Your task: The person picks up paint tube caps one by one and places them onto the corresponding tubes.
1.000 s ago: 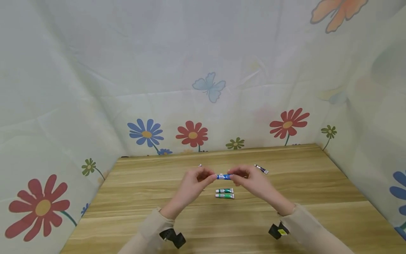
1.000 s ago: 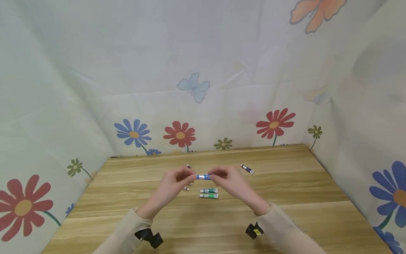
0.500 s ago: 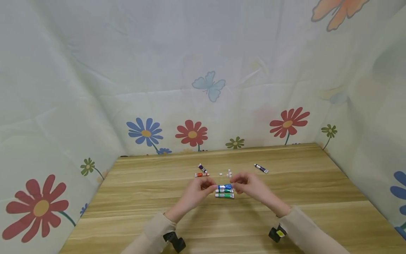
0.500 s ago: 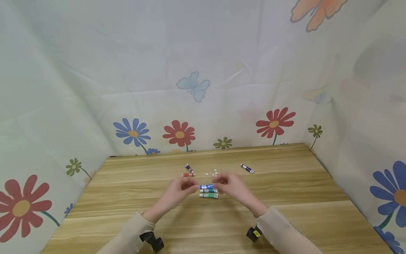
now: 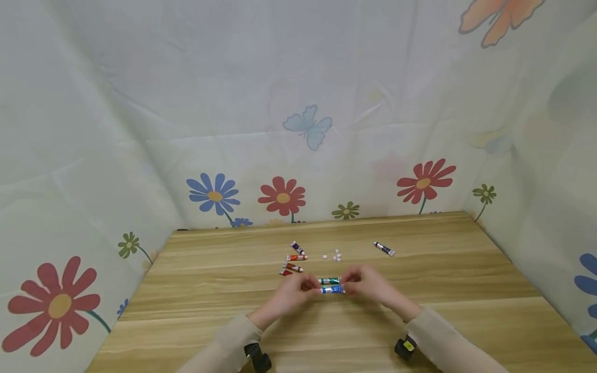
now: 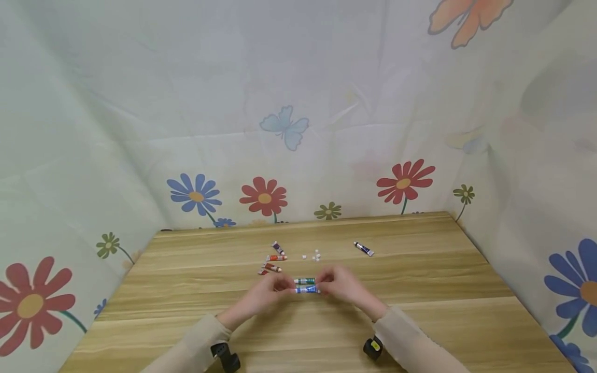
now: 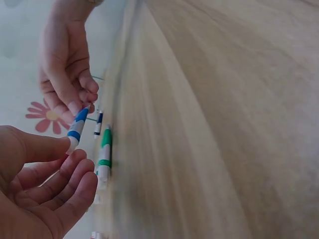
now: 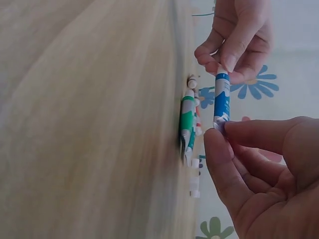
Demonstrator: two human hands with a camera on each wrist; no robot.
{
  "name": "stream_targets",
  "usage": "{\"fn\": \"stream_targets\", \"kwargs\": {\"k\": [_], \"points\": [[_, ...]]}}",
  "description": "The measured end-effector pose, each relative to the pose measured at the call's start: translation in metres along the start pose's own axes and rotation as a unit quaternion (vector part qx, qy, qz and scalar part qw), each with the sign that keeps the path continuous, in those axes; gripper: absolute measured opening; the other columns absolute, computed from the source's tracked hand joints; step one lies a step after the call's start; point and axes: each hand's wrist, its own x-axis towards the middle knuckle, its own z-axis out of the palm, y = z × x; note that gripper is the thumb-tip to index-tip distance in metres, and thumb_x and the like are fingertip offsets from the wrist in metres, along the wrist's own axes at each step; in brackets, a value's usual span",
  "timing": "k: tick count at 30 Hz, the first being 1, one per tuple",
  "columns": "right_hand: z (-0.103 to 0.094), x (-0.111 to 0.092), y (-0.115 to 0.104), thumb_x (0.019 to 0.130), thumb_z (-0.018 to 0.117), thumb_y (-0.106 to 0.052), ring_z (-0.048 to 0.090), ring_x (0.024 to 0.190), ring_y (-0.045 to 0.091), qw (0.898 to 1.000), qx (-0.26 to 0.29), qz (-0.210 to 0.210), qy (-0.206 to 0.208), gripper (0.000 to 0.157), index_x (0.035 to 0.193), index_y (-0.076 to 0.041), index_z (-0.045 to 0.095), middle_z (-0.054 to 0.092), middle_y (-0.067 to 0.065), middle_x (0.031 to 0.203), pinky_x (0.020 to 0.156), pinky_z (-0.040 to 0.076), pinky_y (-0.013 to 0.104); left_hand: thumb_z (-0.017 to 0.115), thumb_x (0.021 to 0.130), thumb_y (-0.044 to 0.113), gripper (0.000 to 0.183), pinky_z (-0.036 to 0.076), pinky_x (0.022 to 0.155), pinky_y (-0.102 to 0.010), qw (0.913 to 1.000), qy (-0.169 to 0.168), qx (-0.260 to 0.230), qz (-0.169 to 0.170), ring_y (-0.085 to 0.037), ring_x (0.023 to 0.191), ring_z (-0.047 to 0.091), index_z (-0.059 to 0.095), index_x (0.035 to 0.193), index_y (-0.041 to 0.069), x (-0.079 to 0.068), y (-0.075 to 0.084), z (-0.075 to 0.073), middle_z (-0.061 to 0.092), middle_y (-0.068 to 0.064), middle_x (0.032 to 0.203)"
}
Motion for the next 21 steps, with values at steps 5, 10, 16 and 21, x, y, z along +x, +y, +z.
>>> {"fn": "stream_targets", "kwargs": {"k": [5, 10, 16, 21], "points": [[0.002, 0.001, 0.008, 0.091, 0.066, 0.002, 0.062, 0.071, 0.014, 1.0, 0.012, -0.002, -0.024, 0.007, 0.094, 0.007, 0.068, 0.066, 0.007, 0.081, 0.063, 0.056, 0.028, 0.076, 0.09, 0.011, 0.006, 0.051, 0.071, -0.025, 0.9997, 0.0, 0.013, 0.021, -0.008, 0.076, 0.06, 0.07, 0.089, 0.007, 0.001, -0.007, 0.006, 0.067, 0.002, 0.084], [0.004, 0.003, 0.014, 0.089, 0.066, 0.003, 0.061, 0.067, 0.013, 0.999, 0.02, -0.003, -0.038, 0.006, 0.091, 0.008, 0.068, 0.067, 0.008, 0.079, 0.061, 0.056, 0.028, 0.074, 0.091, 0.008, 0.007, 0.049, 0.069, -0.024, 0.9983, -0.005, 0.036, 0.045, -0.006, 0.075, 0.058, 0.069, 0.087, 0.006, 0.002, -0.01, 0.007, 0.066, 0.002, 0.081], [0.007, 0.005, 0.014, 0.088, 0.066, 0.004, 0.061, 0.067, 0.013, 0.999, 0.015, 0.001, -0.043, 0.005, 0.09, 0.008, 0.068, 0.067, 0.007, 0.079, 0.061, 0.057, 0.028, 0.072, 0.093, 0.007, 0.007, 0.048, 0.068, -0.023, 0.996, -0.02, 0.072, 0.05, -0.003, 0.073, 0.055, 0.068, 0.087, 0.008, 0.003, -0.009, 0.005, 0.064, 0.004, 0.08], [0.008, 0.003, 0.012, 0.088, 0.065, 0.005, 0.061, 0.067, 0.014, 0.999, 0.019, 0.0, -0.05, 0.005, 0.09, 0.01, 0.067, 0.066, 0.008, 0.079, 0.061, 0.057, 0.03, 0.072, 0.094, 0.009, 0.009, 0.046, 0.066, -0.022, 0.9939, -0.028, 0.098, 0.043, -0.002, 0.071, 0.053, 0.067, 0.087, 0.01, 0.005, -0.01, 0.006, 0.061, 0.007, 0.078]]}}
